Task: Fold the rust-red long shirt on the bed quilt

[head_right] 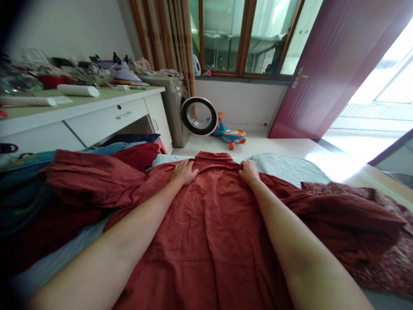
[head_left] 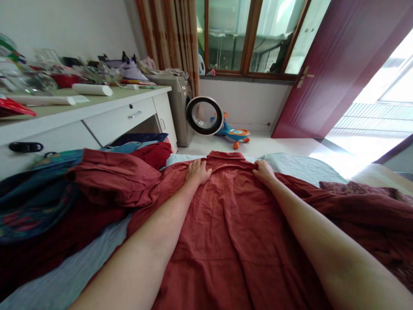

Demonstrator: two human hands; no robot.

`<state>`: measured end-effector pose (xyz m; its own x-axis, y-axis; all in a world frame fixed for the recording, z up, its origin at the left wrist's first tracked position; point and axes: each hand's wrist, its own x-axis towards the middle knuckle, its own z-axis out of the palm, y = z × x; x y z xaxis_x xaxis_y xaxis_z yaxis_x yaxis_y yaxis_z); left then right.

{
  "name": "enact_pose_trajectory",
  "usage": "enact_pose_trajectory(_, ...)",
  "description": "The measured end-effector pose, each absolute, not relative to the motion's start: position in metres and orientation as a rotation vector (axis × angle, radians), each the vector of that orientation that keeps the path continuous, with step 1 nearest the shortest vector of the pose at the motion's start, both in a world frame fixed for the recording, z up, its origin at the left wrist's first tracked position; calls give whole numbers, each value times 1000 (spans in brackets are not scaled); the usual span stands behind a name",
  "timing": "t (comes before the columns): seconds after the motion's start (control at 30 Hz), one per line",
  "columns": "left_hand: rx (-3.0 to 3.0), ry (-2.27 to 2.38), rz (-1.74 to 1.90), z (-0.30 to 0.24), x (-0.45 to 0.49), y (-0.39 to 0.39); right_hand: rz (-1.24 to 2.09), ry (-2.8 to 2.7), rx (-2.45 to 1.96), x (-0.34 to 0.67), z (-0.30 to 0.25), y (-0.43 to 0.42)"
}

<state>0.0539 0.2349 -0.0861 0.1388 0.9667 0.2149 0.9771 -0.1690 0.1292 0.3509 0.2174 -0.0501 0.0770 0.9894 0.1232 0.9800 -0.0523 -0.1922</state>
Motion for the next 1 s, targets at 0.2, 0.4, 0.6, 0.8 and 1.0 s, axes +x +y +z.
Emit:
enact_pose_trajectory(0.2, -2350, -2007, -381, -86, 54, 235, 234, -1978, -2190, 342, -38, 241)
enact_pose_trajectory(0.4, -2366, -1996, -389, -84, 53, 233, 87, -1883, -2221, 337, -34, 250)
enact_pose_trajectory(0.6, -2373, -1994, -342, -83, 53, 232, -238, -1830, -2239, 328, -55, 245)
enact_pose_trajectory(0.8, -2371, -2005, -309, -85, 54, 234, -91, -1762, -2366, 331, -57, 245)
enact_pose_trajectory(1.0, -2380, -2003, -327, -81, 54, 231, -232, -1940, -2186, 308, -56, 220)
